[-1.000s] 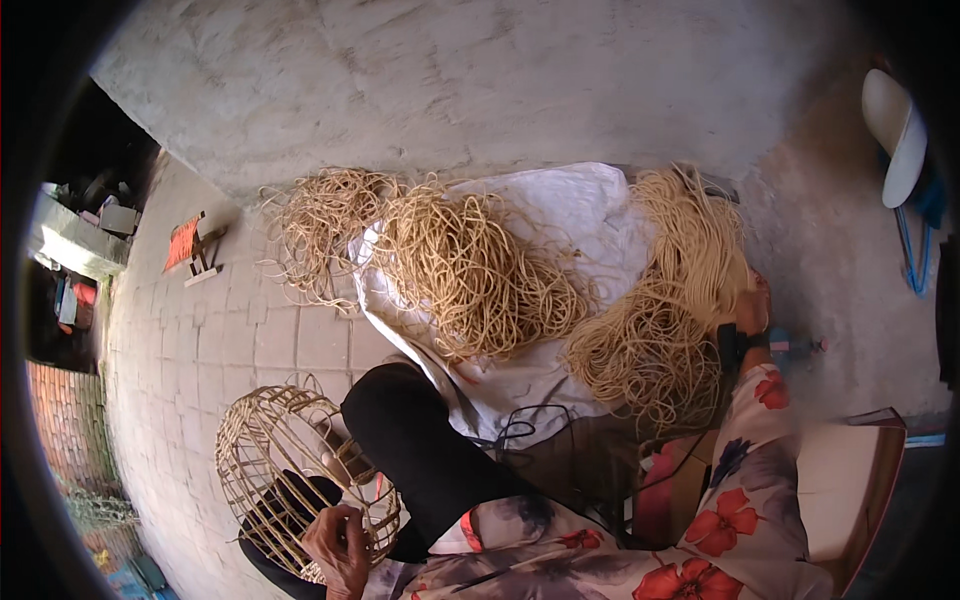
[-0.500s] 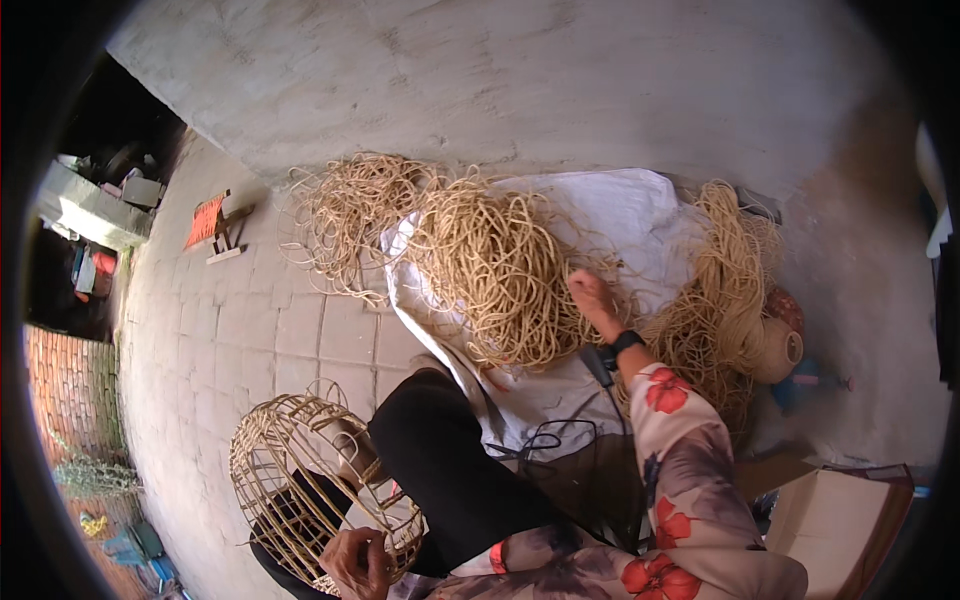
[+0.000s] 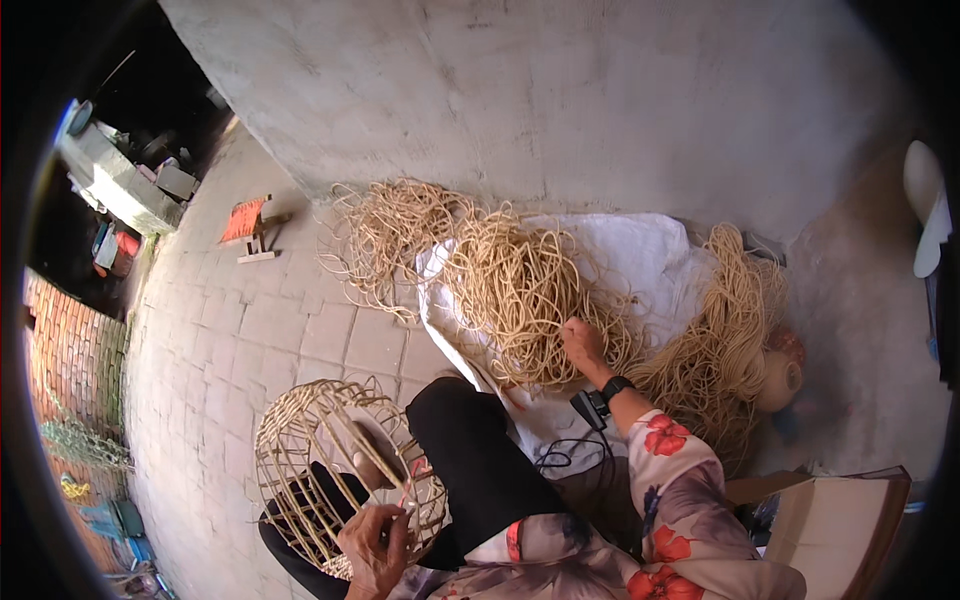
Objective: The person is weaving a structural frame for a basket using long flexible natural fibers or strips.
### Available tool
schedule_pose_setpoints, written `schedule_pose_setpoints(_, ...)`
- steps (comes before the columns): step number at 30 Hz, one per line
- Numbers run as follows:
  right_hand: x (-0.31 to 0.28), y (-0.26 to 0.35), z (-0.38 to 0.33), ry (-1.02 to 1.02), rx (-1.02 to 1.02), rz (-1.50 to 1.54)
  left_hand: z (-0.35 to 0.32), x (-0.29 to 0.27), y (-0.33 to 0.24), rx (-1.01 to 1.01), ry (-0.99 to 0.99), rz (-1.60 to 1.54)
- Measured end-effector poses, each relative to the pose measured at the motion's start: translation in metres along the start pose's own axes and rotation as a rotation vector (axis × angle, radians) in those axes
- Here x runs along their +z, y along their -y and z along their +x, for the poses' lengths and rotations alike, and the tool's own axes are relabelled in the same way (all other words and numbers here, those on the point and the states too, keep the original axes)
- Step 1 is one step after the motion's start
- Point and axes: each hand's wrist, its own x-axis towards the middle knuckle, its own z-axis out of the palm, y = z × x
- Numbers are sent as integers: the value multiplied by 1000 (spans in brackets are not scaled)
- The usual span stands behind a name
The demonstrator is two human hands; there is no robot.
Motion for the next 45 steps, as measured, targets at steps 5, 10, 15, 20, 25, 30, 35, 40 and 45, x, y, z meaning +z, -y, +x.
schedule_pose_setpoints(5, -111, 156, -3, -438, -592, -14, -17, -19, 2, 52, -57, -93)
schedule_pose_setpoints(10, -238, 340, -52, -585, -698, 266, -37, -51, -11, 142, -148, -49)
schedule_pose_setpoints(15, -265, 466, -159, -19, -1265, 329, -42, -91, -38, 179, -354, -181)
schedule_pose_setpoints(20, -168, 443, -226, 266, -1618, 102, -44, -77, -85, 238, -196, -690)
schedule_pose_setpoints(25, -100, 402, -255, 300, -1485, 265, -68, -61, -55, 19, 212, -1036)
schedule_pose_setpoints(30, -72, 322, -253, 434, -1073, 420, -65, -85, -19, 83, -141, -1160)
schedule_pose_setpoints(35, -101, 231, -157, 80, -709, 7, -73, -154, 52, -16, -482, -1348)
schedule_pose_setpoints(40, -220, 211, -56, -462, -427, -280, -100, -256, 221, 114, -687, -1401)
schedule_pose_setpoints(45, -291, 224, 3, -652, -542, -495, -220, -371, 389, -28, -1202, -1199)
